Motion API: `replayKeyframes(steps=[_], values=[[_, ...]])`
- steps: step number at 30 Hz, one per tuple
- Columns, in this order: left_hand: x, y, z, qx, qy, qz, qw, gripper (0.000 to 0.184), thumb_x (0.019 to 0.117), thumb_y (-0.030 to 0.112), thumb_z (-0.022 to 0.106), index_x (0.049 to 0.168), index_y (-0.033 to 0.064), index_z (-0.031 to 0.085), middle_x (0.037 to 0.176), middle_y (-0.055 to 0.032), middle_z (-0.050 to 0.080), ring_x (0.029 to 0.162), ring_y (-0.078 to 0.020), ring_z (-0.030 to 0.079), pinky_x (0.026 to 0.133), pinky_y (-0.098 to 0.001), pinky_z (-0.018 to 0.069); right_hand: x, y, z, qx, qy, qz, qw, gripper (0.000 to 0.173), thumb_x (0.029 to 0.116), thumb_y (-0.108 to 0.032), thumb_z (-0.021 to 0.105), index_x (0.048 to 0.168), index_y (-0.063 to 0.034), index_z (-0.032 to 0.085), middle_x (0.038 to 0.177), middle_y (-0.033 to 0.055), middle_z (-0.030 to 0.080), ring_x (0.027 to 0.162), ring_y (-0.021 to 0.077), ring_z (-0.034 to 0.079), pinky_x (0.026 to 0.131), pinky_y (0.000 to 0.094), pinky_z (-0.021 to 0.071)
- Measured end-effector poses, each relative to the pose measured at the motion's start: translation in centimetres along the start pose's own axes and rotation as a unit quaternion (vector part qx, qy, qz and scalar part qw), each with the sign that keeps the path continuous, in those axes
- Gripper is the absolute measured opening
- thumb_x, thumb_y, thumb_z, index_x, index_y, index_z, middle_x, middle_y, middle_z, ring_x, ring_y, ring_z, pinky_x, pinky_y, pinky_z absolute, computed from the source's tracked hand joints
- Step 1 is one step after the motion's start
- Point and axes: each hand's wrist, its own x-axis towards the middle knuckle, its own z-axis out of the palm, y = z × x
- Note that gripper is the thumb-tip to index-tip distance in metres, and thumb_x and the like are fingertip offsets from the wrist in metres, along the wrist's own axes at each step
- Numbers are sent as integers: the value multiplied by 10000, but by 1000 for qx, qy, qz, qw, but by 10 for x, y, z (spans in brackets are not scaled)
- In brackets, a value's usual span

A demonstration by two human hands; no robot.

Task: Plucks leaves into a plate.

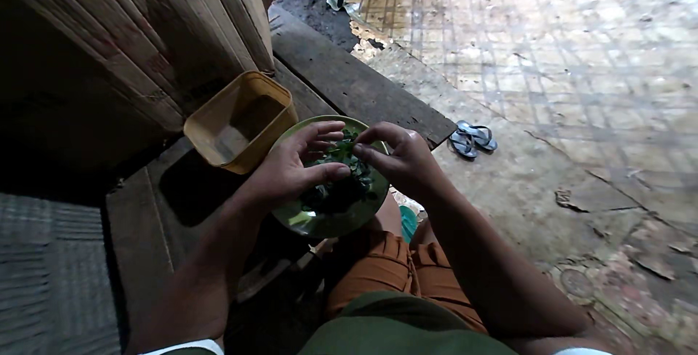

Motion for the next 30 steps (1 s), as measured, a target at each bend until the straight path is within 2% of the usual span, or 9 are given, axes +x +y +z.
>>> replayKeyframes(steps=[2,5,8,15,17,18,20,25,30], values=[[0,0,7,-10,17,8,1000,575,879,205,790,1395,77,571,1253,-39,684,1093,-101,679,910,-260,587,0,0,2,3,-1,1,1000,97,970,-152,668,999,-79,726,926,-2,705,852,36,661,784,242,559],[-1,-2,18,-16,64,28,997,332,913,70,743,1223,79,626,975,-10,714,826,-74,698,721,-231,606,-1,-2,4,-5,-6,7,1000,97,965,-163,682,997,-84,729,918,-6,692,855,40,652,788,241,548],[-1,-3,22,-14,91,36,995,113,951,29,685,1057,62,666,865,3,692,693,-57,667,638,-212,593,-1,-2,3,-24,-7,9,1000,99,962,-164,676,992,-90,734,911,-11,696,856,61,654,814,292,539],[0,-1,8,-16,110,1,994,67,947,22,682,1004,42,652,862,-17,704,728,-83,703,682,-244,623,-3,10,-7,-55,10,25,998,157,976,-197,659,999,-65,739,935,43,716,892,126,680,842,371,552],[-1,-5,6,61,93,19,994,147,931,122,716,1068,80,686,1006,4,706,899,-51,683,799,-230,590,-3,10,-6,-66,8,29,997,154,976,-196,663,1000,-64,739,938,50,719,907,149,684,872,411,543],[-1,-5,6,95,79,27,992,234,926,177,733,1138,87,686,1127,-15,688,1023,-66,665,888,-257,576,-3,9,-5,-69,2,30,997,150,972,-190,664,1005,-64,740,944,51,720,927,161,683,919,447,522],[-1,-7,8,144,70,55,986,351,910,236,756,1217,87,673,1212,-44,665,1131,-102,626,994,-316,523,-2,7,-2,-69,-7,26,997,149,964,-181,669,1006,-61,747,940,50,718,948,177,674,1002,502,462],[1,-14,17,198,113,81,970,112,963,182,699,1029,99,733,939,21,723,862,-15,673,812,-216,566,1,4,4,-73,-18,16,997,137,952,-180,669,990,-78,752,907,21,709,916,151,668,1003,503,456],[1,-13,17,218,123,63,966,90,979,182,679,995,111,733,881,31,702,780,-4,642,735,-187,537,2,4,5,-65,-23,8,998,157,968,-217,671,1044,-107,754,966,-3,720,959,124,668,1045,516,427]])
